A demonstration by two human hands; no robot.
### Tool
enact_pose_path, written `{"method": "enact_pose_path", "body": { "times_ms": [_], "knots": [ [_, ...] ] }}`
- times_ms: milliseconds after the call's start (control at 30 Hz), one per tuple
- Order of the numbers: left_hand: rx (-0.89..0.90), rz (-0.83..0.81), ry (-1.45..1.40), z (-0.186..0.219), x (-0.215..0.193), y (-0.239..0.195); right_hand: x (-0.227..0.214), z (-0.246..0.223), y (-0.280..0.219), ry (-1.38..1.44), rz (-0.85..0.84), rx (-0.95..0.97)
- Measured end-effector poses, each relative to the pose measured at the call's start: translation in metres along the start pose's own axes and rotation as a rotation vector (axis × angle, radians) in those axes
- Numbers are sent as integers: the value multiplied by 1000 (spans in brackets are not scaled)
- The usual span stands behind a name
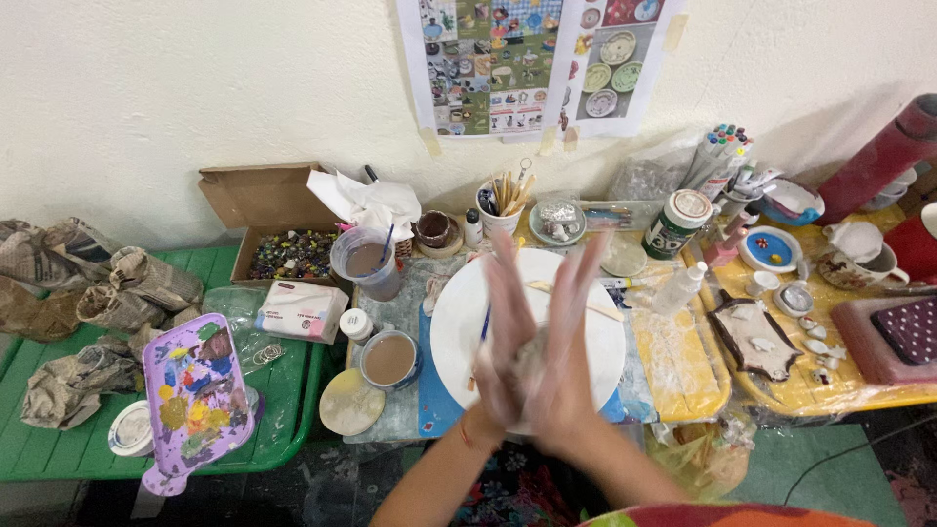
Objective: The person uses a wooden tool to mix small pieces of clay inside a cup, then removes the clay and rolls it between their hands to form a ball.
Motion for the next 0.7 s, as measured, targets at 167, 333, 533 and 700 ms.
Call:
{"method": "enact_pose_path", "body": {
  "times_ms": [167, 333, 533, 700],
  "knots": [
    [-135, -48, -663, 10, -8, -1, -5, 18, 7, 48, -73, 44],
    [-35, -61, -360, 2, 6, 1, 6, -2, -6, -20, -64, -36],
    [65, -39, -544, 10, 3, -10, -23, 7, 24, 214, -31, 70],
    [92, -105, -232, -1, -5, -5, -2, -8, -14, 76, 117, 139]
  ]
}}
Point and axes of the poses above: each hand's wrist, its own y-axis towards the middle knuckle, its own x-axis out of the palm, z = x × y, the point moved 1 cm from there along y, towards the middle knuckle, and after that the axes turned 12 degrees about y, right-handed, at the moved point
